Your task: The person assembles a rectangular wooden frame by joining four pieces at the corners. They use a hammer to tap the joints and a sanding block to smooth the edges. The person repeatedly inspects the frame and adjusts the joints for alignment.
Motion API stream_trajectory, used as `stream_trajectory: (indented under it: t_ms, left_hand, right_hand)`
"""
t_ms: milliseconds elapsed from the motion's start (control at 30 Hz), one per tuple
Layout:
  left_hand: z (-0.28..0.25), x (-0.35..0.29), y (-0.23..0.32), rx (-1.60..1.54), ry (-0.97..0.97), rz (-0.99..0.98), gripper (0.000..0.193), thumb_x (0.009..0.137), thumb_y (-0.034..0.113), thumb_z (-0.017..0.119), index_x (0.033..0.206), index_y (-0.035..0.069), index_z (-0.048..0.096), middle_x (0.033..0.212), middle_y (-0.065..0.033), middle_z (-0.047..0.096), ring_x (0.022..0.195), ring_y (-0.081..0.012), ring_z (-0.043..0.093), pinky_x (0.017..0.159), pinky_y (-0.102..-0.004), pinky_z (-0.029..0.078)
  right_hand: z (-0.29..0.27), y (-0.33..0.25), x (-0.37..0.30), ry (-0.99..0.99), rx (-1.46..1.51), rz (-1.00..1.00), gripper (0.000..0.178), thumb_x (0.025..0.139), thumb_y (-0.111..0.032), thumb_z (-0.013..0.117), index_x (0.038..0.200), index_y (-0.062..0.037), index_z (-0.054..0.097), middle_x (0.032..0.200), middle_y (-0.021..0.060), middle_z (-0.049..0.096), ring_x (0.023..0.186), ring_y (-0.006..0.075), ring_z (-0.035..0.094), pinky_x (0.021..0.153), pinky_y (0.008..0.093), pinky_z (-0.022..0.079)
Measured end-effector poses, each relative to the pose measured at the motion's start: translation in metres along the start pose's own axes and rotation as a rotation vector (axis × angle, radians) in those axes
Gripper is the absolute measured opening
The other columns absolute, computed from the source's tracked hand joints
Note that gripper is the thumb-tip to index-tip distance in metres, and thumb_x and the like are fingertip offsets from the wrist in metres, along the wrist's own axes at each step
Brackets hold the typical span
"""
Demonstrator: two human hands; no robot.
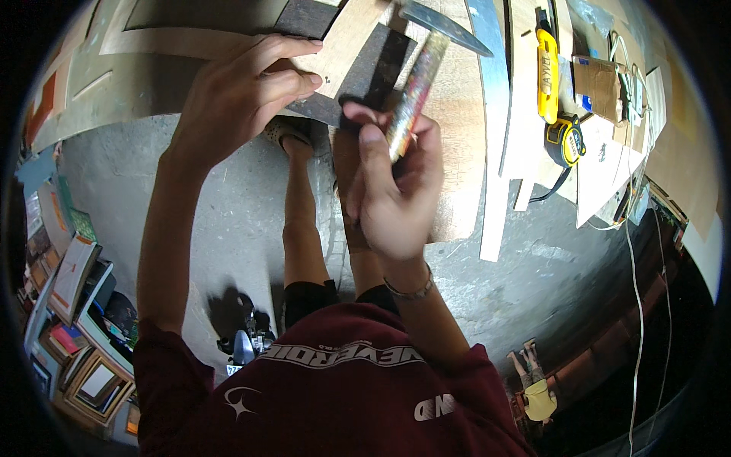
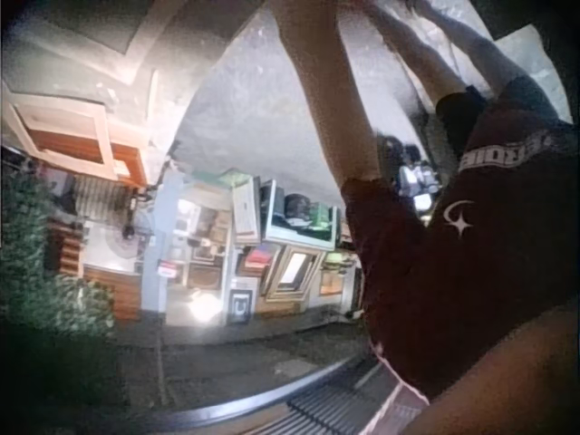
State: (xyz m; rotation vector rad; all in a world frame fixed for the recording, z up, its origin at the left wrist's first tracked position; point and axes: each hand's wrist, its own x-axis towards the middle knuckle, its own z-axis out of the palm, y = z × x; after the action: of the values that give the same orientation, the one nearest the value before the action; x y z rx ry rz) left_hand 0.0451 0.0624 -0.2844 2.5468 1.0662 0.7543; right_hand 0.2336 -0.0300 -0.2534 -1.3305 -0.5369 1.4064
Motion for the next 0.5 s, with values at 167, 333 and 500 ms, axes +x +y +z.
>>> stream_trajectory:
  t_ms: [167,333,500]
  left_hand:
    - [0.005,0.000,-0.010,0.029,0.074,0.189,0.025,0.073,0.007,0.077,0.096,0.014,0.070,0.110,0.0008,0.068,0.098,-0.0196,0.068,0.080,-0.0339,0.057]
    - [0.009,0.000,-0.014,-0.001,0.100,0.225,0.027,0.072,0.008,0.077,0.097,0.013,0.069,0.110,-0.0001,0.068,0.098,-0.0206,0.068,0.078,-0.0341,0.058]
    - [0.013,-0.002,-0.018,-0.036,0.122,0.241,0.028,0.071,0.008,0.078,0.097,0.013,0.069,0.111,-0.0028,0.068,0.099,-0.0231,0.068,0.077,-0.0346,0.058]
  right_hand:
    - [0.014,0.013,0.005,0.028,0.064,-0.040,0.014,0.102,-0.004,0.055,0.111,-0.0037,0.045,0.111,0.0219,0.070,0.040,0.0044,0.044,0.033,0.0204,0.035]
    - [0.015,0.015,0.005,0.049,0.079,-0.036,0.014,0.101,-0.005,0.056,0.110,-0.0039,0.044,0.112,0.0234,0.069,0.038,0.0045,0.044,0.032,0.0205,0.035]
    - [0.013,0.017,0.005,0.041,0.091,-0.039,0.015,0.102,-0.006,0.055,0.111,-0.0044,0.043,0.112,0.0252,0.069,0.038,0.0045,0.043,0.032,0.0203,0.034]
